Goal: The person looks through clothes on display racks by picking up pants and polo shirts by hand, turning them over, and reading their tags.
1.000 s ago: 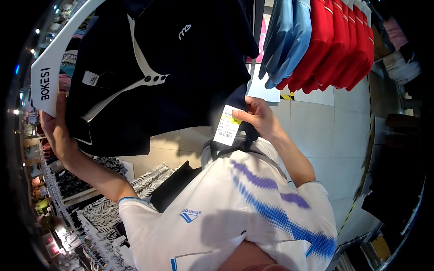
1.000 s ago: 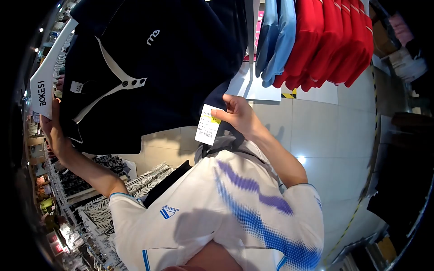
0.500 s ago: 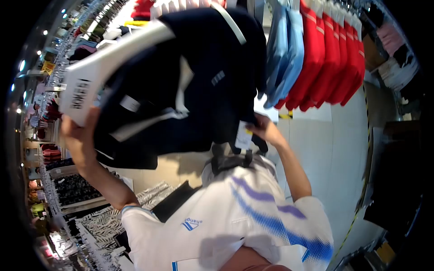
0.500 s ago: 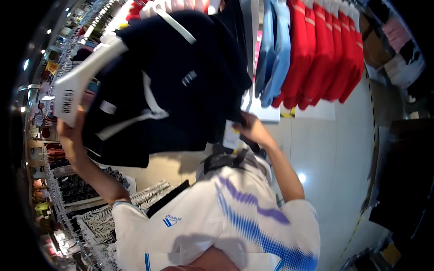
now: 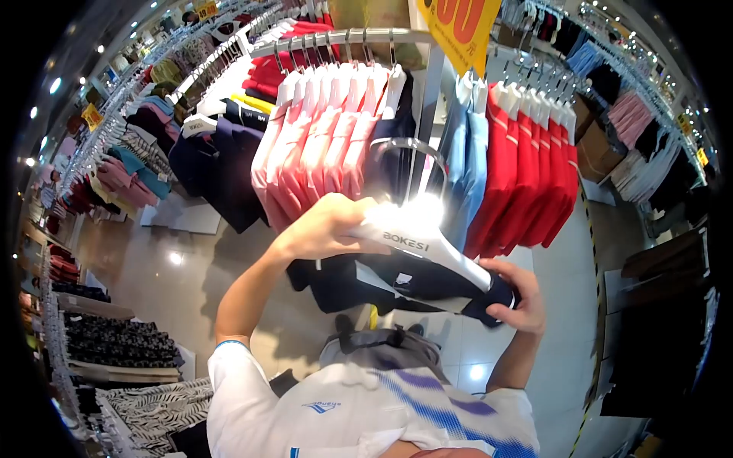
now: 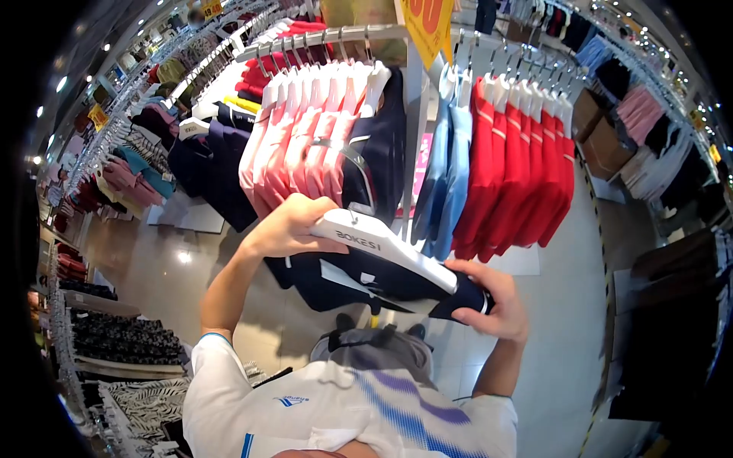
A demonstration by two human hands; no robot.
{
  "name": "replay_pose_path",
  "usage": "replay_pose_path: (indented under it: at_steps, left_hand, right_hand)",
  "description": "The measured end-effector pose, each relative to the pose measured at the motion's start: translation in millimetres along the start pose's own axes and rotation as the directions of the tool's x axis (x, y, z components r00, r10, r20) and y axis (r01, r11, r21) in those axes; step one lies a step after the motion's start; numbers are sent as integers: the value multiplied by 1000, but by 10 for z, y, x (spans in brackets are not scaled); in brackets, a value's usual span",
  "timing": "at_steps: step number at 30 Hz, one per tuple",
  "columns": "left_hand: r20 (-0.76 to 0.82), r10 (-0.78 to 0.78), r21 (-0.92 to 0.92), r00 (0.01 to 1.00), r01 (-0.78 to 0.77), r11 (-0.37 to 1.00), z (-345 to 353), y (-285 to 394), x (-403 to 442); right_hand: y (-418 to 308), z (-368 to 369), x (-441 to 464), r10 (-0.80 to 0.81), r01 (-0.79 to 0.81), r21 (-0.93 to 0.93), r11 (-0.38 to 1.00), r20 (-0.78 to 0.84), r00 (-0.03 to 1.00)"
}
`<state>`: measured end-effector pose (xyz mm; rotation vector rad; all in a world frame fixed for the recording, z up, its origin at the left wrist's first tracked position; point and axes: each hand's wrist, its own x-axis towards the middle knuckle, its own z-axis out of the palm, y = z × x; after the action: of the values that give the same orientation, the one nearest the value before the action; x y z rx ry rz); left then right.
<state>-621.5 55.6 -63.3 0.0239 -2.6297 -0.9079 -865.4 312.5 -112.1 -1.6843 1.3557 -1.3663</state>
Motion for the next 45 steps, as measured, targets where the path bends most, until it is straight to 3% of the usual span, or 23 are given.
replay_pose_path:
  at_steps: [3, 5, 8, 9, 12, 13, 14, 16, 18, 21, 24, 26, 27, 28, 29, 31, 32, 33, 34, 35, 36, 40, 45]
  left_hand:
    - [10, 45, -81, 999, -44, 996, 122, -214, 200]
    - [22, 79, -119, 997, -76, 990, 216, -319, 303]
    - [28, 62, -280, 998, -52, 959, 337, -434, 413]
    - [7, 57, -199, 998, -55, 979, 366, -483, 445]
    - [-49, 80, -68, 996, -83, 994, 439, -555, 555]
    - [-103, 94, -93, 990, -103, 990, 469, -549, 587]
    - [-89, 21, -82, 996, -28, 996, 476, -539, 608]
    - [-232, 120, 90, 965, -102, 991, 575, -686, 629]
    - [-368, 148, -15, 918, -165, 986, 652, -872, 568]
    - [-397, -26, -223, 917, -69, 972, 739, -1019, 238]
    - [-367, -241, -566, 899, -10, 824, 877, -1141, -92]
    - [-335, -282, -733, 899, -61, 678, 981, -1131, -268]
    - [-317, -271, -702, 909, -33, 711, 987, -1177, -351]
    - [-306, -281, -762, 910, -57, 645, 1081, -1279, -427]
    - [-106, -364, -746, 925, 168, 644, 1135, -1379, -513]
    - [143, -362, -652, 921, 363, 666, 1331, -1607, -609]
    - [193, -277, -625, 941, 335, 705, 1482, -1713, -608]
    - [303, -304, -506, 903, 423, 751, 1439, -1598, -555]
    - [313, -212, -545, 926, 358, 758, 1632, -1679, -595]
    - [461, -213, -521, 862, 457, 721, 1766, -1770, -696]
    - [520, -318, -480, 793, 579, 659, 1757, -1610, -799]
    - [559, -308, -602, 770, 632, 489, 2267, -1767, -1326]
    - [510, -453, -703, 732, 658, 272, 2762, -2137, -2055]
  right_hand:
    - [-228, 147, -36, 77, -86, -83, 993, -117, 990]
    - [-383, 221, -40, 255, -344, -324, 881, -286, 923]
    - [-354, 289, -172, 314, -483, -386, 786, -425, 849]
    - [-341, 300, -203, 230, -404, -383, 831, -424, 876]
    - [-437, 312, -220, 185, -349, -332, 876, -437, 880]
    - [-458, 314, -229, 238, -404, -310, 861, -457, 857]
    - [-484, 329, -221, 235, -405, -316, 858, -459, 857]
    - [-545, 363, -202, 187, -424, -386, 819, -519, 834]
    - [-596, 332, -259, 158, -412, -415, 811, -523, 838]
    - [-716, 276, -338, 117, -421, -463, 780, -554, 824]
    - [-739, 181, -425, 115, -445, -454, 772, -589, 800]
    - [-737, 109, -540, 159, -471, -396, 789, -609, 777]
    - [-709, 109, -636, 185, -557, -368, 745, -688, 702]
    - [-700, 63, -634, 187, -557, -371, 743, -684, 705]
    - [-693, 22, -635, 159, -509, -350, 786, -682, 714]
    - [-681, -93, -652, 171, -446, -274, 852, -660, 732]
    - [-685, -157, -634, 208, -432, -222, 874, -634, 745]
    - [-697, -179, -579, 216, -419, -188, 889, -634, 743]
    - [-710, -198, -538, 222, -402, -155, 902, -634, 741]
    - [-705, -215, -527, 218, -401, -158, 902, -634, 742]
    - [-676, -233, -530, 193, -356, -124, 926, -654, 731]
    - [-523, -288, -591, 144, -253, -57, 966, -692, 707]
    - [-614, -279, -384, 204, -258, -4, 966, -600, 773]
